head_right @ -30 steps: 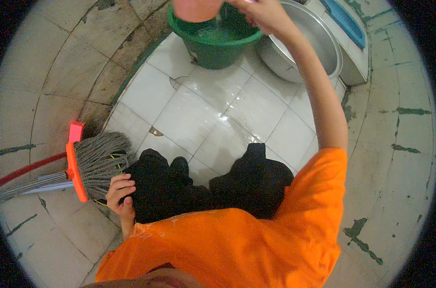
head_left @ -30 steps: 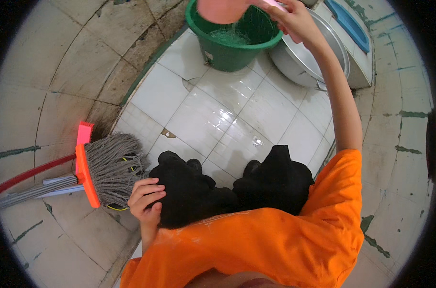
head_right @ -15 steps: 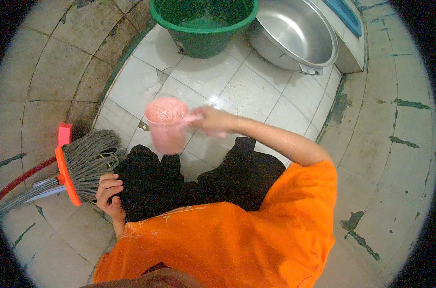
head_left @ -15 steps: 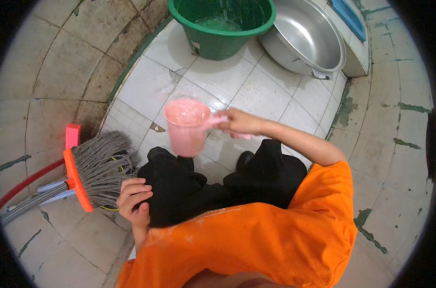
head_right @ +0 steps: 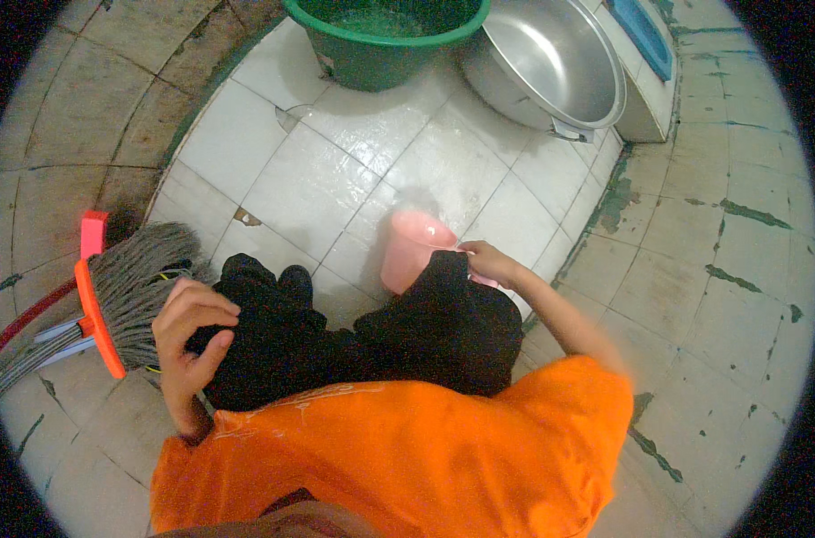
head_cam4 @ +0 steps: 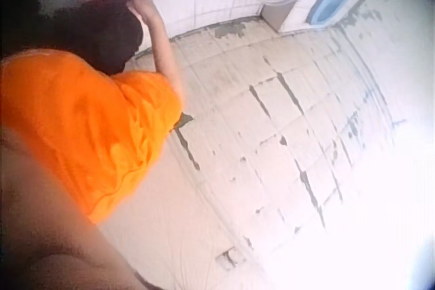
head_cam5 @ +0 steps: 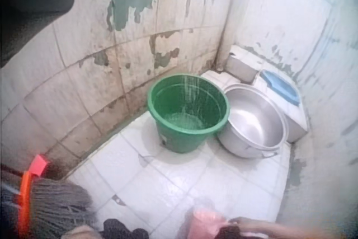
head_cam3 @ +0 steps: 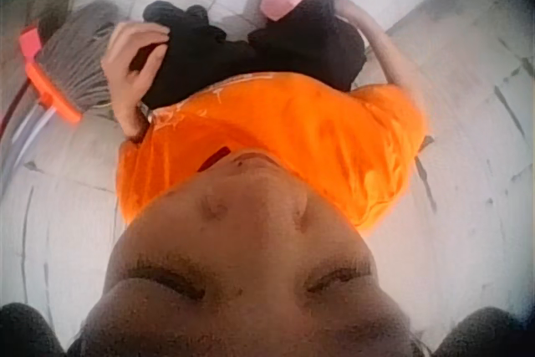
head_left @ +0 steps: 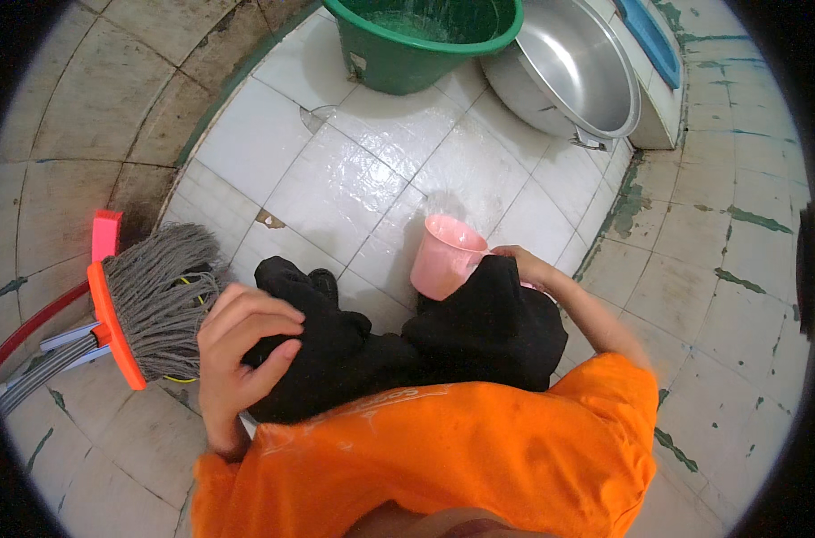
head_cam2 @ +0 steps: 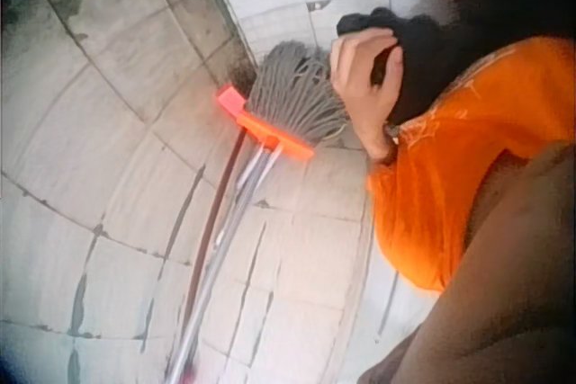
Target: The person scoops water from a green bucket with a pink scoop and pours it into a large metal basin. The person repeats this action multiple times to fill the basin.
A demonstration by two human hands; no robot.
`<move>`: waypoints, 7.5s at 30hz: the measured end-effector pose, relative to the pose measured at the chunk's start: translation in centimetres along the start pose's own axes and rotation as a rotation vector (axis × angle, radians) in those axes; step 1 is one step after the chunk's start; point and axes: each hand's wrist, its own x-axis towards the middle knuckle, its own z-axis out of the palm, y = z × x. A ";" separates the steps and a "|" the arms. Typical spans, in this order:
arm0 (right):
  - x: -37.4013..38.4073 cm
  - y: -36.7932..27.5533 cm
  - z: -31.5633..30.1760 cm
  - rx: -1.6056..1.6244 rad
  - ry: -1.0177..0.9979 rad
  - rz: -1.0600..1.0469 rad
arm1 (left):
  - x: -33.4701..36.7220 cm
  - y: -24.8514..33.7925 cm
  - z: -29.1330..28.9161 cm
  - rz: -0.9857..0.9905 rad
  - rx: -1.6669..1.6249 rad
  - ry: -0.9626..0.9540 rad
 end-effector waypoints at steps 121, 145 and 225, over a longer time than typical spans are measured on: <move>-1.9 -35.9 -8.5 -0.314 0.509 -0.908 | 2.4 1.7 -0.9 0.117 -0.298 -0.493; -0.5 -8.9 3.1 0.416 -0.131 0.076 | 4.9 -1.0 0.7 0.130 -0.305 -0.602; 23.1 -39.4 -10.4 -1.805 0.673 -0.257 | 8.4 -7.1 1.4 0.074 -0.488 -0.707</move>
